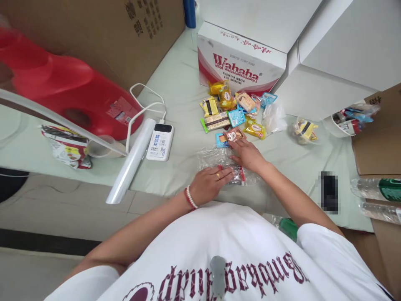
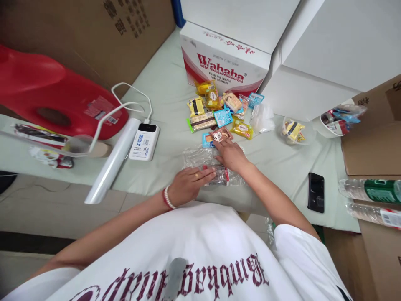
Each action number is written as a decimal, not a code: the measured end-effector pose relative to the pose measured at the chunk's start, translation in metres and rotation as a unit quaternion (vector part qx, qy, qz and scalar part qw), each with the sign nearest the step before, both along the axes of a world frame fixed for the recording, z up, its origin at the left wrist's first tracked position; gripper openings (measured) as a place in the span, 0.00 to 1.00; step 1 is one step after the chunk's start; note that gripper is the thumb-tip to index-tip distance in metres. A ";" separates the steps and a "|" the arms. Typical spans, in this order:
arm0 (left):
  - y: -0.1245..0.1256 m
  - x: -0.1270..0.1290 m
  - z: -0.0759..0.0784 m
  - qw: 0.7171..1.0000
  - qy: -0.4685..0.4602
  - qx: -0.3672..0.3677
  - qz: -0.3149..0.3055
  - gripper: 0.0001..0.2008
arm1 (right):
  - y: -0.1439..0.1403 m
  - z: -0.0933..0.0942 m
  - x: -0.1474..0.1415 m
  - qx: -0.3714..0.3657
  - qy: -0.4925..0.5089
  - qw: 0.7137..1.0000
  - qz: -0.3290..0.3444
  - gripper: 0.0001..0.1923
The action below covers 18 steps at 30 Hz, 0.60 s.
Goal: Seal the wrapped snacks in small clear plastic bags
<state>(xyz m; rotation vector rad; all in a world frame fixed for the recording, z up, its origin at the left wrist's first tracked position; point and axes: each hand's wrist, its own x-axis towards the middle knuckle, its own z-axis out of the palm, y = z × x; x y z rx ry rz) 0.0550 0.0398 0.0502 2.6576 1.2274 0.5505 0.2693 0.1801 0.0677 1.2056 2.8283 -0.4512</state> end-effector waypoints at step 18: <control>0.000 -0.001 -0.051 0.979 -0.134 -0.152 -0.013 0.27 | -0.106 -0.017 0.040 0.069 0.041 0.992 0.100 0.17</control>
